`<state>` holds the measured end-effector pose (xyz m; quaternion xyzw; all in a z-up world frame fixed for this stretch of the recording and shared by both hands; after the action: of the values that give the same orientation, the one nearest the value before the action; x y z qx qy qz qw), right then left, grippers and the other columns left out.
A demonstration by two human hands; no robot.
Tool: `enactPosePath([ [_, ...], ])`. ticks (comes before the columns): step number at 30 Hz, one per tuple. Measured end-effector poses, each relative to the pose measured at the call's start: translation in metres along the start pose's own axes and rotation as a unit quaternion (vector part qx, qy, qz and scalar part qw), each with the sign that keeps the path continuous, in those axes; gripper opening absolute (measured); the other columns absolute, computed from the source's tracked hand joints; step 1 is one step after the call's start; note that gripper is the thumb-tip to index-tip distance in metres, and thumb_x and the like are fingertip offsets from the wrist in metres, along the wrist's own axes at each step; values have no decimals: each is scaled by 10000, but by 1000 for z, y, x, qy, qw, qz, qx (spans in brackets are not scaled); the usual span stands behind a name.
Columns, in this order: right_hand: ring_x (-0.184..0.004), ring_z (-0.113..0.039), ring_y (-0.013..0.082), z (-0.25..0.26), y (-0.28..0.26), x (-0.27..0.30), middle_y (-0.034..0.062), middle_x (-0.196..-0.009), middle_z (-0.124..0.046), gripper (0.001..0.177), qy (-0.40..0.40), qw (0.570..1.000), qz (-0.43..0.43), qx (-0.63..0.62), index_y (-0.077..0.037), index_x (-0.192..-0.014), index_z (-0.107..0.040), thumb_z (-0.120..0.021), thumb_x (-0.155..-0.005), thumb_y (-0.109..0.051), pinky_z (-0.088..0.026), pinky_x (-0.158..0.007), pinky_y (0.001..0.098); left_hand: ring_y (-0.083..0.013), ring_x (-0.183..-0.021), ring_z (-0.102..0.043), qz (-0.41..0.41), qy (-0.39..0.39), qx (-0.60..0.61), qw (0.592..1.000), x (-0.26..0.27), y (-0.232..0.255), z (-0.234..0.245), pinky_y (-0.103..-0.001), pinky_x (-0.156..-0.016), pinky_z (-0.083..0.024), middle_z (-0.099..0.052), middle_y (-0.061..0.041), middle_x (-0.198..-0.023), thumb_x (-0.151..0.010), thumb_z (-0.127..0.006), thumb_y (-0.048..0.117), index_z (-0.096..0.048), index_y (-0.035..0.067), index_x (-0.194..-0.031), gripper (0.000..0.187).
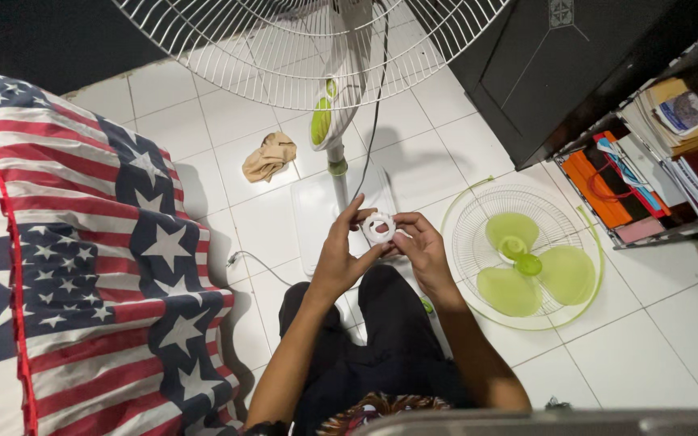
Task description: The person assembles a standing fan by attaching the motor housing to the stand, securing it with a screwdriver, and then mounting the front grill and fan blades.
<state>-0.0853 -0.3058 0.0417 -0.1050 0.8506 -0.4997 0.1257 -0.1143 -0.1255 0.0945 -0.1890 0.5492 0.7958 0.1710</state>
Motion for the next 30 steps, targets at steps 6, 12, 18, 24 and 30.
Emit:
enactPosePath([
  [6, -1098, -710, 270, -18, -9, 9, 175, -1275, -639, 534, -55, 997, -3, -49, 9, -1397, -463, -672, -974, -242, -565, -970, 376, -270, -1326, -616, -40, 1, -8, 999, 15, 6, 7, -403, -1107, -432, -657, -98, -1436, -849, -862, 149, -440, 79, -1517, 794],
  [12, -1181, -682, 296, -25, -8, 12, 213, -1295, -642, 613, -99, 992, -9, -76, 12, -1431, -456, -710, -970, -302, -526, -1043, 401, -282, -1428, -470, -35, -3, -19, 999, 18, 10, 9, -403, -1178, -433, -598, -86, -1496, -843, -850, 161, -566, 113, -1452, 674],
  [18, -1054, -633, 188, -31, -13, 5, 129, -1254, -614, 620, -62, 997, 47, 9, 27, -1475, -487, -734, -926, -122, -516, -974, 335, -317, -1403, -459, -89, -9, -62, 994, 4, 19, 22, -416, -1144, -376, -532, -112, -1511, -766, -880, 271, -501, 86, -1463, 815],
  [24, -1174, -571, 152, -43, -47, -11, 93, -1338, -540, 574, 5, 951, 228, 210, 27, -1427, -544, -747, -890, 36, -484, -1042, 301, -292, -1291, -578, -164, 113, -195, 960, -75, 15, 51, -429, -1106, -389, -609, -99, -1425, -891, -841, 288, -514, 74, -1461, 692],
  [30, -1222, -573, 206, -55, -101, -32, 124, -1351, -536, 578, 69, 865, 331, 370, -23, -1392, -589, -791, -851, 1, -499, -1051, 332, -245, -1345, -533, -219, 241, -300, 897, -182, 19, 71, -412, -1138, -383, -588, -52, -1437, -960, -823, 308, -505, 118, -1466, 627],
])
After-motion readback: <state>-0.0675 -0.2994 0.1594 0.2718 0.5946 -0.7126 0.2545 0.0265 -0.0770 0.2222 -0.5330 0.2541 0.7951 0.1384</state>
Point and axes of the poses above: each hand's wrist, its own x-axis away from the middle knuckle, its own z-axis out of the back of the hand, y = z × x, the point moved 1 cm from there along -x, towards the middle knuckle
